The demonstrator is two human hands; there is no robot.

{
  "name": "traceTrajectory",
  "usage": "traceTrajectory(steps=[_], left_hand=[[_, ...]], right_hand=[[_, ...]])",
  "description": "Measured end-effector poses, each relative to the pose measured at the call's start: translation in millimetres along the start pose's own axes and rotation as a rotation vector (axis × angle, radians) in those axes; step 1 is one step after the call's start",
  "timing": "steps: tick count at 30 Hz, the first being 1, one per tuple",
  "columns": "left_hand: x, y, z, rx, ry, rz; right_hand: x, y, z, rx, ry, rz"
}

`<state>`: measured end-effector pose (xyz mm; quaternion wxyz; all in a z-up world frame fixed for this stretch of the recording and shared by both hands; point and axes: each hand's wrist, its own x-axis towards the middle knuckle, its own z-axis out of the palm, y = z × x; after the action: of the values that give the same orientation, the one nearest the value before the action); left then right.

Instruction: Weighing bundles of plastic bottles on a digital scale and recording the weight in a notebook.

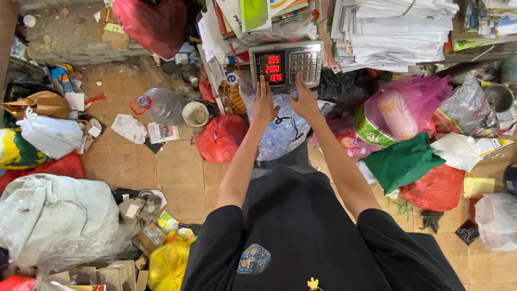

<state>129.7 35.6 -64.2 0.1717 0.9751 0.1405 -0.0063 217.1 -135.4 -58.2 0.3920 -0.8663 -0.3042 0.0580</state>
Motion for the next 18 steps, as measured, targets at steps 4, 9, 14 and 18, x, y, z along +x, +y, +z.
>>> traceTrajectory(steps=[4, 9, 14, 18], left_hand=[[-4.7, -3.1, 2.9, -0.064, 0.061, 0.046], [-3.4, -3.3, 3.9, -0.075, 0.080, 0.048], [-4.1, -4.6, 3.5, -0.059, 0.078, 0.059], [-2.9, -3.8, 2.0, -0.057, 0.072, 0.047]], right_hand=[[-11.3, -47.3, -22.8, 0.100, -0.095, 0.177], [-6.5, -33.0, -15.6, 0.105, -0.064, 0.207], [-1.4, -16.2, -10.2, 0.058, 0.055, 0.056], [8.5, -2.8, -4.7, 0.071, 0.051, 0.062]])
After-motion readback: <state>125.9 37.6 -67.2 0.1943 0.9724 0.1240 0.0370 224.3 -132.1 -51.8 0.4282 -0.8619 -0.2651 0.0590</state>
